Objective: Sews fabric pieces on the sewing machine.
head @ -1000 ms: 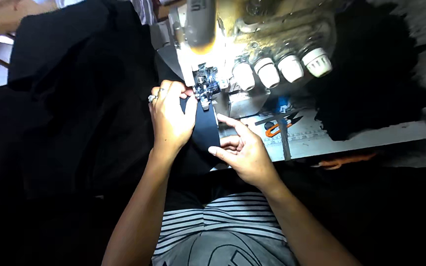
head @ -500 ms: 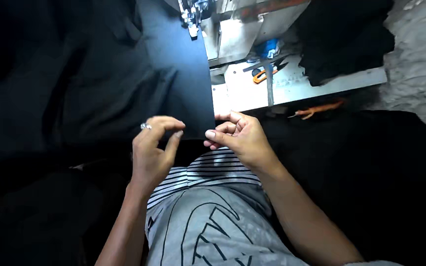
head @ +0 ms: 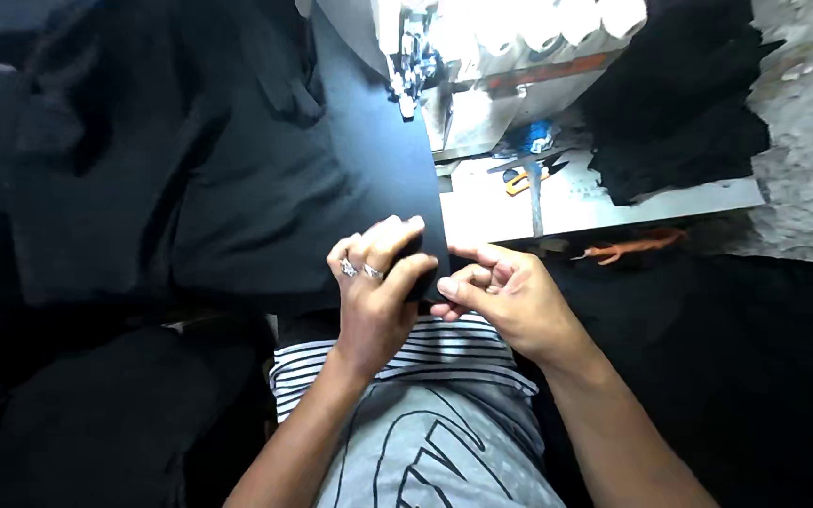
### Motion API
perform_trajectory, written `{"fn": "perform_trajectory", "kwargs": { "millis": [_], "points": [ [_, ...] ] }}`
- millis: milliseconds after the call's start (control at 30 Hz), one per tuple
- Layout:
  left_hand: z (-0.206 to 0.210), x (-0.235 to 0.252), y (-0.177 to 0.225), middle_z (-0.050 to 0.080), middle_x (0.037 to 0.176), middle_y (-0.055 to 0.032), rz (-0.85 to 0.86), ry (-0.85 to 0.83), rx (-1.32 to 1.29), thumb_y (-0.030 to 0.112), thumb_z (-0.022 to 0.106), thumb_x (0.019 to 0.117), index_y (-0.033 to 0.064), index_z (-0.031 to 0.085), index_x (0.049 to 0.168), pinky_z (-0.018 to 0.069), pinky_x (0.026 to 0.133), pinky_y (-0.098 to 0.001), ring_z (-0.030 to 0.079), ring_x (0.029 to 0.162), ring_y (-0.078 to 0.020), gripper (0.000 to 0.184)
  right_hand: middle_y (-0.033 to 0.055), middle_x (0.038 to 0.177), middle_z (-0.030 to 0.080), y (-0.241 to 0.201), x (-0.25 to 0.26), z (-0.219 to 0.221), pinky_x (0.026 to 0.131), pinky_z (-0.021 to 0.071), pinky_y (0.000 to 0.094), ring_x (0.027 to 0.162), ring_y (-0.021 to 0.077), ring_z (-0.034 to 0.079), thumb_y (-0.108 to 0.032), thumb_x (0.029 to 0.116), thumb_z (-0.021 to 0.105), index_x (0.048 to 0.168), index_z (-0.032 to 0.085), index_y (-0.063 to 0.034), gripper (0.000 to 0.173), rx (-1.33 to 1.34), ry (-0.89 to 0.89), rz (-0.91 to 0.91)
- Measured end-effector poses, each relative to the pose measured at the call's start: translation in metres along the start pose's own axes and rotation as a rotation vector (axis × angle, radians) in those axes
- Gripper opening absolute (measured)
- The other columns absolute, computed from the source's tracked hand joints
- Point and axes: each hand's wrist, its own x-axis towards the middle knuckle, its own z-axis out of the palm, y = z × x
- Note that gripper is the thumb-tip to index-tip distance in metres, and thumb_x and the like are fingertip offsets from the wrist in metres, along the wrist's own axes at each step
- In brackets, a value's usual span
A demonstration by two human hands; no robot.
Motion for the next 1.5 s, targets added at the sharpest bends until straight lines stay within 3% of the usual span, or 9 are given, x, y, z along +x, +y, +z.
{"fn": "perform_trajectory", "kwargs": {
  "millis": [133, 533, 733, 833, 967, 1100, 1267, 1433, 1500],
  "points": [
    [-0.028, -0.007, 0.014, 0.076, 0.119, 0.0014, -0.069, -0.097, -0.018, 0.005, 0.057, 0.0987, 0.0200, 0.076, 0.102, 0.0297, 0.117, -0.0537, 0.059, 0.132, -0.0185, 0.024, 0.0075, 0.080, 0.075, -0.002, -0.007, -0.001, 0.065, 0.0656, 0.0280, 0.066, 0.0182, 0.074, -0.003, 0.0894, 0.076, 0.137, 0.056, -0.0109, 0.052, -0.019, 0.018, -0.041],
    [-0.015, 0.019, -0.025, 0.077, 0.118, 0.0040, -0.153, -0.118, -0.020, 0.008, 0.056, 0.1018, 0.0223, 0.075, 0.102, 0.0274, 0.119, -0.0518, 0.062, 0.129, -0.0156, 0.024, 0.0037, 0.082, 0.074, 0.019, 0.037, 0.002, 0.064, 0.0657, 0.0262, 0.069, 0.0156, 0.074, 0.001, 0.0869, 0.077, 0.126, 0.053, -0.0028, 0.046, 0.025, 0.131, -0.106],
    [-0.009, 0.054, -0.047, 0.078, 0.114, -0.0002, -0.075, -0.047, 0.009, 0.002, 0.062, 0.0964, 0.0171, 0.080, 0.097, 0.0236, 0.122, -0.0580, 0.063, 0.129, -0.0200, 0.024, 0.0032, 0.079, 0.072, -0.001, 0.075, -0.001, 0.061, 0.0647, 0.0254, 0.068, 0.0151, 0.073, 0.000, 0.0888, 0.075, 0.119, 0.061, -0.0069, 0.034, -0.072, 0.140, -0.213],
    [-0.007, 0.078, -0.055, 0.078, 0.115, -0.0039, -0.040, -0.046, 0.047, -0.001, 0.060, 0.0955, 0.0138, 0.081, 0.098, 0.0267, 0.122, -0.0586, 0.065, 0.127, -0.0222, 0.026, 0.0024, 0.091, 0.075, -0.011, 0.097, -0.007, 0.063, 0.0651, 0.0249, 0.072, 0.0121, 0.073, 0.002, 0.0871, 0.074, 0.113, 0.073, -0.0038, 0.026, -0.191, 0.128, -0.323],
    [-0.010, 0.107, -0.066, 0.074, 0.126, -0.0048, -0.072, -0.142, 0.039, 0.000, 0.051, 0.0978, 0.0089, 0.080, 0.110, 0.0267, 0.124, -0.0564, 0.058, 0.135, -0.0227, 0.033, -0.0004, 0.089, 0.076, -0.024, 0.124, -0.011, 0.062, 0.0651, 0.0216, 0.071, 0.0069, 0.073, -0.003, 0.0924, 0.073, 0.110, 0.076, -0.0032, 0.018, -0.338, 0.126, -0.409],
    [-0.009, 0.130, -0.074, 0.070, 0.133, -0.0072, -0.101, -0.167, 0.033, -0.002, 0.044, 0.0991, 0.0021, 0.076, 0.119, 0.0362, 0.122, -0.0421, 0.053, 0.140, -0.0259, 0.037, -0.0012, 0.082, 0.075, -0.026, 0.124, -0.009, 0.060, 0.0654, 0.0234, 0.068, 0.0087, 0.073, -0.005, 0.0927, 0.074, 0.112, 0.072, -0.0037, 0.019, -0.349, 0.144, -0.404],
    [-0.011, 0.128, -0.066, 0.057, 0.150, -0.0078, -0.177, -0.174, 0.179, -0.004, 0.040, 0.0988, 0.0036, 0.067, 0.135, 0.0287, 0.126, -0.0402, 0.041, 0.149, -0.0265, 0.046, 0.0024, 0.084, 0.076, -0.013, 0.098, -0.009, 0.061, 0.0666, 0.0283, 0.069, 0.0148, 0.075, -0.002, 0.0921, 0.072, 0.114, 0.072, -0.0044, 0.022, -0.234, 0.106, -0.323],
    [-0.026, 0.103, -0.044, 0.053, 0.153, -0.0058, -0.245, -0.195, 0.321, 0.003, 0.042, 0.1023, 0.0134, 0.067, 0.139, 0.0389, 0.113, -0.0396, 0.047, 0.140, -0.0233, 0.046, 0.0054, 0.084, 0.076, 0.007, 0.089, -0.016, 0.063, 0.0662, 0.0281, 0.070, 0.0162, 0.075, -0.006, 0.0972, 0.069, 0.110, 0.074, -0.0036, 0.015, -0.167, 0.028, -0.210],
    [-0.029, 0.096, -0.028, 0.060, 0.139, -0.0072, -0.268, -0.175, 0.304, 0.005, 0.046, 0.1020, 0.0126, 0.071, 0.132, 0.0452, 0.101, -0.0349, 0.054, 0.125, -0.0192, 0.040, 0.0063, 0.086, 0.076, 0.008, 0.093, -0.018, 0.067, 0.0667, 0.0295, 0.073, 0.0170, 0.075, -0.011, 0.0995, 0.068, 0.111, 0.074, -0.0033, 0.015, -0.136, -0.002, -0.181]
  ]
}}
